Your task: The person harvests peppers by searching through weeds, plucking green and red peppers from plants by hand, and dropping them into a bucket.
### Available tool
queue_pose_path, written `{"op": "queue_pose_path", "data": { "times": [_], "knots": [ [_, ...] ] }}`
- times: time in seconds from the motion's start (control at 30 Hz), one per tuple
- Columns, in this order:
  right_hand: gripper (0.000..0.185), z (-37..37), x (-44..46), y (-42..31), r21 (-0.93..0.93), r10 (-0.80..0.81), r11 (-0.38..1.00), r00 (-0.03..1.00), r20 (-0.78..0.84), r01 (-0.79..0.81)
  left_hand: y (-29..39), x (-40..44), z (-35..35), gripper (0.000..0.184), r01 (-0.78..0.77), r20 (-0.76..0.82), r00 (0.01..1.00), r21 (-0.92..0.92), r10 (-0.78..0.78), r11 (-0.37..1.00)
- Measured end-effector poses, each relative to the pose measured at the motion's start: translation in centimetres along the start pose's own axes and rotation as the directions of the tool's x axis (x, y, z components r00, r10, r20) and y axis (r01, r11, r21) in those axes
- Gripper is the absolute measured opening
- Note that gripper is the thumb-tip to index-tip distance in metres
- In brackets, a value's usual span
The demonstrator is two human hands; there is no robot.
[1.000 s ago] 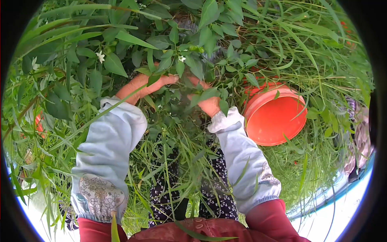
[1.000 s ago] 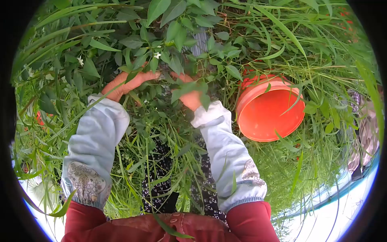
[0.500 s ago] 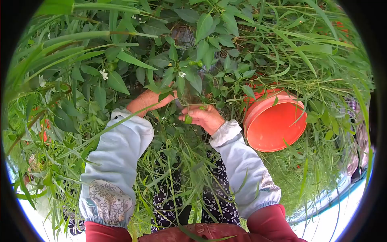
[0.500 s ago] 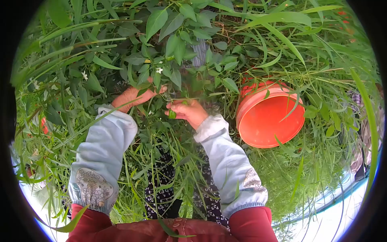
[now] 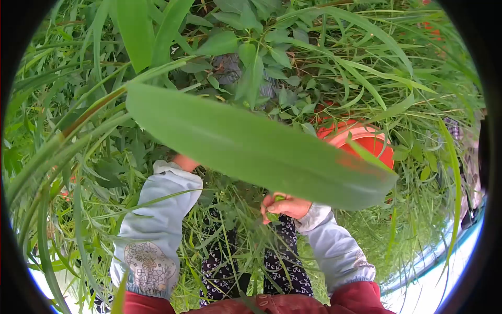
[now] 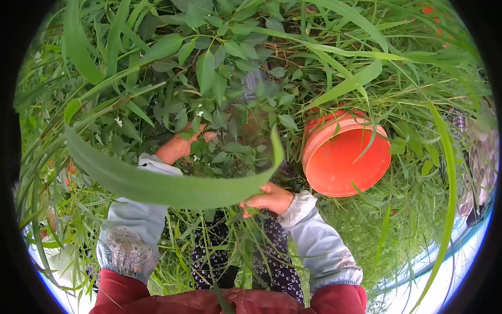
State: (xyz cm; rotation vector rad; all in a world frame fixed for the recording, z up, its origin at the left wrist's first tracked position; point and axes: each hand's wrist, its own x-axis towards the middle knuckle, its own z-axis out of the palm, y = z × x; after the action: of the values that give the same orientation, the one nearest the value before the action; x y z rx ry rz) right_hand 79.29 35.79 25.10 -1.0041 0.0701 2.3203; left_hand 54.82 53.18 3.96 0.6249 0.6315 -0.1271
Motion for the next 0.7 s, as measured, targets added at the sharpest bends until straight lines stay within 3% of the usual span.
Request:
{"op": "queue_pose_path", "data": {
  "times": [0.03,0.07,0.1,0.13,0.17,0.2,0.23,0.3,0.33,0.4,0.47,0.5,0.6,0.63,0.67,0.7],
  "knots": [
    [0.024,-1.0,-0.9,1.3,0.122,0.080,0.989,0.997,0.024,-0.082,0.1,-0.1,1.1,0.052,0.129,-0.169,0.981,0.174,-0.099,0.976],
    [0.024,-1.1,-1.6,1.4,0.122,0.080,0.989,0.996,0.024,-0.083,0.7,-0.2,2.6,0.053,0.280,-0.350,0.923,0.319,-0.162,0.905],
    [0.025,-1.1,-2.1,1.5,0.238,0.011,0.971,1.000,-0.009,-0.009,9.4,-1.8,9.3,0.053,0.305,-0.303,0.949,0.805,-0.090,0.509],
    [0.026,-0.9,-2.4,1.6,0.350,-0.053,0.935,0.998,-0.047,0.066,8.3,-1.5,10.7,0.053,0.312,-0.310,0.946,0.804,-0.091,0.506],
    [0.032,-1.6,-1.9,2.7,0.312,-0.141,0.940,0.990,-0.014,0.138,6.5,-1.3,11.5,0.053,0.133,-0.351,0.899,0.791,0.264,0.597],
    [0.043,-0.3,-2.1,0.8,0.247,-0.106,0.963,0.994,-0.023,0.108,5.6,-1.2,11.9,0.054,-0.070,-0.385,0.722,0.786,0.575,0.614],
    [0.046,0.0,-1.8,0.4,0.246,-0.127,0.961,0.992,-0.009,0.125,6.3,-1.4,12.5,0.054,-0.066,-0.387,0.721,0.787,0.575,0.613],
    [0.048,0.7,-0.9,-0.2,0.252,-0.143,0.958,0.989,0.018,0.134,10.0,-3.0,14.2,0.045,0.156,-0.187,0.918,0.981,0.349,0.116],
    [0.047,1.1,-0.4,-0.7,0.167,-0.175,0.972,0.984,0.037,0.167,11.5,-3.8,14.8,0.041,0.176,-0.145,0.974,0.969,0.176,-0.175],
    [0.046,1.7,0.4,-1.6,0.082,-0.205,0.976,0.976,0.066,0.200,12.7,-5.7,15.1,0.033,0.153,-0.122,0.960,0.982,0.254,-0.109],
    [0.043,2.2,1.2,-2.1,0.005,-0.261,0.965,0.965,-0.029,0.261,13.4,-7.4,14.9,0.032,0.111,-0.094,0.981,0.989,0.168,-0.094],
    [0.038,2.1,2.0,-2.0,0.094,-0.347,0.934,0.938,0.019,0.344,13.8,-8.2,14.8,0.035,0.136,-0.098,0.985,0.948,0.142,-0.289],
    [0.039,1.4,4.1,-2.9,0.199,-0.375,0.914,0.922,0.094,0.352,11.9,-10.4,12.1,0.038,0.195,-0.110,0.961,0.920,0.252,-0.340],
    [0.033,3.3,4.4,-4.2,0.130,-0.295,0.943,0.950,-0.097,0.306,11.3,-10.6,10.5,0.042,0.213,-0.143,0.964,0.919,0.224,-0.331],
    [0.033,3.9,5.2,-4.5,0.127,-0.288,0.946,0.952,-0.099,0.300,11.2,-11.0,9.9,0.042,0.215,-0.145,0.963,0.921,0.225,-0.324],
    [0.038,4.6,6.2,-4.7,-0.103,-0.221,0.971,0.974,-0.046,0.215,11.4,-11.6,9.5,0.039,0.264,-0.196,0.962,0.852,0.191,-0.453]
  ]
}}
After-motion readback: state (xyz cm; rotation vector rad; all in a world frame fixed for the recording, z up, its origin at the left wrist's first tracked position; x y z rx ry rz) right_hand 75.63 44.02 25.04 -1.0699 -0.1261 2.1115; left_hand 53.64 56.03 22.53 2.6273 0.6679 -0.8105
